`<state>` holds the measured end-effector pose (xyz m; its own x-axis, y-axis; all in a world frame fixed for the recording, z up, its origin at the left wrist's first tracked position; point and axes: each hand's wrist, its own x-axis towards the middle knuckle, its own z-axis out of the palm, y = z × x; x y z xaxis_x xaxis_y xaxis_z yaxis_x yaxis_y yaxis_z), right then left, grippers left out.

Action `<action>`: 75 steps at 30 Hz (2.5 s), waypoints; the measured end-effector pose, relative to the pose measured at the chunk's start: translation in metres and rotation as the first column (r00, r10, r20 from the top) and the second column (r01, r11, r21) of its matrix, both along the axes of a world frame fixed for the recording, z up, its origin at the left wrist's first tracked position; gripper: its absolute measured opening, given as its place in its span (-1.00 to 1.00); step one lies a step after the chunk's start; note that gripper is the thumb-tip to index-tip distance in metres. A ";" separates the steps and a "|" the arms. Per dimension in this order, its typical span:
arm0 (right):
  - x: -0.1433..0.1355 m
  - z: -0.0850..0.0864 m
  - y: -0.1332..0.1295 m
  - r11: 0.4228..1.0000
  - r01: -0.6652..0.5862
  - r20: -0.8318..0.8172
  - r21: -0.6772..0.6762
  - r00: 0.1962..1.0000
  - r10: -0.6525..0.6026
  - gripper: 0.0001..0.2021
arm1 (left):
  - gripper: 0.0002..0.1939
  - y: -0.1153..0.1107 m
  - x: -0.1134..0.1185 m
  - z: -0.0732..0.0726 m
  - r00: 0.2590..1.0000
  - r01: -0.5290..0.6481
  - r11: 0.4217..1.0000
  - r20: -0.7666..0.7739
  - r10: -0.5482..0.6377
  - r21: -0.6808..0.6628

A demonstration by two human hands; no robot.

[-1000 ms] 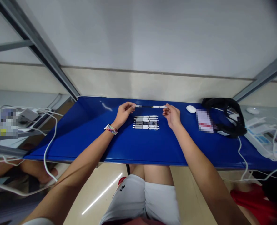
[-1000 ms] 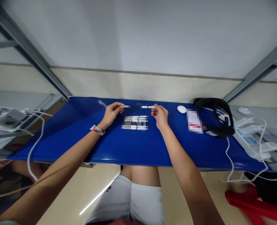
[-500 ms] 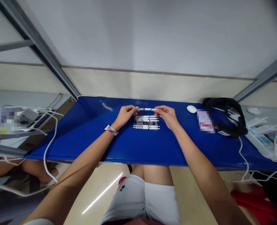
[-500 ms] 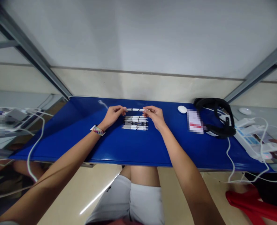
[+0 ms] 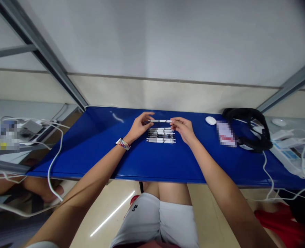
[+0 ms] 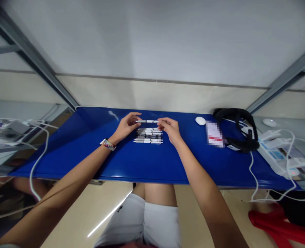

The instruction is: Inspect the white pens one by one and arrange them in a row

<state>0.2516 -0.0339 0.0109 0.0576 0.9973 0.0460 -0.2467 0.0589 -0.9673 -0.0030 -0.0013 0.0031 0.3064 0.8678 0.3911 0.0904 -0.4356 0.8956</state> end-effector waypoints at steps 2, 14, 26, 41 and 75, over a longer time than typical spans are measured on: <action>0.000 -0.001 0.000 1.000 -0.004 -0.003 0.003 1.000 0.004 -0.68 | -0.61 0.000 0.000 0.000 1.000 0.007 1.000 -0.005 -0.007 -0.022; -0.002 -0.003 0.001 1.000 -0.008 0.003 0.012 1.000 0.008 -0.68 | -0.51 -0.002 0.001 0.002 0.998 -0.001 1.000 -0.066 0.002 0.007; -0.001 -0.003 0.001 1.000 -0.009 0.032 0.017 0.999 0.009 -0.66 | -0.74 -0.003 0.001 0.004 0.986 -0.091 0.996 -0.143 0.087 -0.021; 0.000 0.000 0.001 1.000 0.003 -0.021 0.000 1.000 -0.003 -0.69 | -0.76 0.001 0.000 0.000 0.995 -0.066 0.997 -0.076 0.063 -0.038; -0.001 0.010 0.000 0.973 -0.200 -0.504 -0.115 0.856 0.117 -0.85 | -0.72 0.001 0.004 0.001 0.991 -0.102 0.993 0.081 0.107 -0.055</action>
